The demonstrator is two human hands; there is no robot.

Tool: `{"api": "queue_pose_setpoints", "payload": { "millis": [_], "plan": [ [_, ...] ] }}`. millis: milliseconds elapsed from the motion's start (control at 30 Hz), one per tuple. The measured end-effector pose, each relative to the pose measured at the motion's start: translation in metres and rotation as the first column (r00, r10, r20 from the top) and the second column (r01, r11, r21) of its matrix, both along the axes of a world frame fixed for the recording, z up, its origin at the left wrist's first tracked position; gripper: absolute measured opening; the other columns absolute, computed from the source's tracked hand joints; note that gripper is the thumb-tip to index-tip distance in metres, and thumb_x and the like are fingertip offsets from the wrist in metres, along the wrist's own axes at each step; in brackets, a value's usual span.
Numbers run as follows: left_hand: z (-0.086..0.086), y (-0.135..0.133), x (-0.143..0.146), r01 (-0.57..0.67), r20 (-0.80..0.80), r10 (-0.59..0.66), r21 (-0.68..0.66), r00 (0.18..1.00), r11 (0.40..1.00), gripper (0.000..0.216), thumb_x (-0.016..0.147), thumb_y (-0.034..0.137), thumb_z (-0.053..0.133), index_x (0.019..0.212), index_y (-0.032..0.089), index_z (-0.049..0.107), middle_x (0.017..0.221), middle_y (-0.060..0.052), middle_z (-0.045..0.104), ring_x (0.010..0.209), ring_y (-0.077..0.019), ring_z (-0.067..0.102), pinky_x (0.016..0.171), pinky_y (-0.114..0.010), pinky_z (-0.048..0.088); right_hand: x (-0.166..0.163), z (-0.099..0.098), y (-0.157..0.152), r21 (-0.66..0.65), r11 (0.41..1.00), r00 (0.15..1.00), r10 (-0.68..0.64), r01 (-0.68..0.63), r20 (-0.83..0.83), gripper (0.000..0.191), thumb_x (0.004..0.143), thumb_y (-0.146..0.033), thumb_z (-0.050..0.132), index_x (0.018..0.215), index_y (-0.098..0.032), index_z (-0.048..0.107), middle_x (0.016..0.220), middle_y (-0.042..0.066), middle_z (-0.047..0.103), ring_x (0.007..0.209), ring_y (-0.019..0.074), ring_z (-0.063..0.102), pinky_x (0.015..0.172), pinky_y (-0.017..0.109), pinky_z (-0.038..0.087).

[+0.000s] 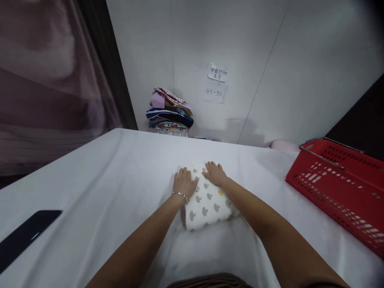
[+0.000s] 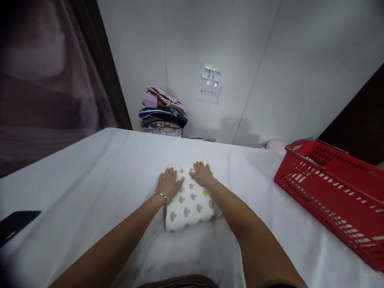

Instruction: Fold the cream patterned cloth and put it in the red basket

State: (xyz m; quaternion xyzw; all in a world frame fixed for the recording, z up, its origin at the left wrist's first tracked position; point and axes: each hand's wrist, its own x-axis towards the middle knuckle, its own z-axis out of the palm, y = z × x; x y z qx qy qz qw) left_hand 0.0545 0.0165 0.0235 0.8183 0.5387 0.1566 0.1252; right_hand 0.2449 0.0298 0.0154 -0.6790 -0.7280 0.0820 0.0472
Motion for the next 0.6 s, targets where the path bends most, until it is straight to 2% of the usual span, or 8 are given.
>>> {"api": "queue_pose_setpoints", "payload": {
  "millis": [67, 133, 267, 367, 433, 500, 600],
  "plan": [
    [-0.014, 0.006, 0.001, -0.040, -0.041, 0.038, -0.062, 0.998, 0.997, 0.054, 0.086, 0.044, 0.035, 0.131, 0.015, 0.039, 0.148, -0.012, 0.023, 0.137, -0.0266, 0.014, 0.108, -0.048, 0.016, 0.003, -0.009, 0.001, -0.004, 1.000, 1.000, 0.006, -0.006, -0.007, 0.065, 0.090, -0.053, 0.022, 0.142, -0.015, 0.022, 0.150, 0.009, 0.016, 0.137, 0.0240, 0.008, 0.107, 0.047, 0.006],
    [-0.023, 0.007, -0.001, -0.052, -0.040, 0.050, -0.059, 0.998, 0.997, 0.055, 0.087, 0.046, 0.031, 0.134, 0.017, 0.036, 0.150, -0.010, 0.019, 0.138, -0.0249, 0.011, 0.108, -0.048, 0.017, 0.004, -0.013, 0.003, -0.001, 1.000, 1.000, 0.009, -0.009, -0.025, 0.066, 0.090, -0.054, 0.021, 0.142, -0.015, 0.022, 0.150, 0.009, 0.015, 0.138, 0.0239, 0.007, 0.107, 0.047, 0.005],
    [-0.022, 0.007, -0.005, -0.060, -0.018, 0.059, -0.088, 0.998, 0.994, 0.055, 0.086, 0.050, 0.030, 0.130, 0.018, 0.040, 0.149, -0.010, 0.021, 0.137, -0.0252, 0.013, 0.106, -0.049, 0.020, 0.012, -0.007, 0.010, -0.006, 1.000, 0.990, -0.003, 0.003, -0.140, 0.064, 0.089, -0.053, 0.028, 0.139, -0.014, 0.030, 0.149, 0.011, 0.020, 0.137, 0.0253, 0.012, 0.108, 0.046, 0.009],
    [-0.013, 0.017, -0.007, -0.079, 0.057, 0.085, -0.098, 0.995, 0.992, 0.049, 0.086, 0.049, 0.032, 0.120, 0.018, 0.049, 0.146, -0.011, 0.030, 0.135, -0.0238, 0.021, 0.105, -0.043, 0.024, 0.031, 0.002, 0.014, 0.017, 0.983, 0.933, -0.171, 0.185, -0.317, 0.061, 0.088, -0.048, 0.037, 0.138, -0.015, 0.033, 0.148, 0.010, 0.023, 0.136, 0.0232, 0.015, 0.109, 0.039, 0.016],
    [-0.008, 0.030, -0.010, -0.166, 0.151, 0.185, -0.128, 0.971, 0.978, 0.050, 0.084, 0.048, 0.037, 0.120, 0.016, 0.048, 0.143, -0.014, 0.034, 0.133, -0.0242, 0.027, 0.105, -0.038, 0.026, 0.045, 0.006, 0.015, -0.060, 0.946, 0.843, -0.313, 0.320, -0.438, 0.062, 0.085, -0.045, 0.045, 0.138, -0.015, 0.033, 0.144, 0.011, 0.031, 0.133, 0.0243, 0.027, 0.106, 0.037, 0.024],
    [-0.006, 0.047, -0.014, -0.264, 0.249, 0.327, -0.253, 0.912, 0.931, 0.057, 0.079, 0.049, 0.046, 0.124, 0.013, 0.044, 0.138, -0.018, 0.041, 0.128, -0.0278, 0.036, 0.103, -0.038, 0.028, 0.057, 0.007, 0.015, -0.175, 0.912, 0.767, -0.407, 0.370, -0.497, 0.066, 0.081, -0.044, 0.052, 0.137, -0.015, 0.035, 0.136, 0.013, 0.043, 0.122, 0.0261, 0.043, 0.099, 0.037, 0.034],
    [-0.006, 0.072, -0.018, -0.294, 0.315, 0.441, -0.420, 0.840, 0.859, 0.065, 0.068, 0.045, 0.062, 0.120, 0.011, 0.047, 0.123, -0.021, 0.055, 0.119, -0.0334, 0.046, 0.096, -0.041, 0.036, 0.066, 0.009, 0.017, -0.262, 0.884, 0.718, -0.467, 0.386, -0.517, 0.073, 0.074, -0.046, 0.061, 0.135, -0.013, 0.037, 0.130, 0.017, 0.049, 0.110, 0.0276, 0.054, 0.088, 0.037, 0.044]
  ]
}}
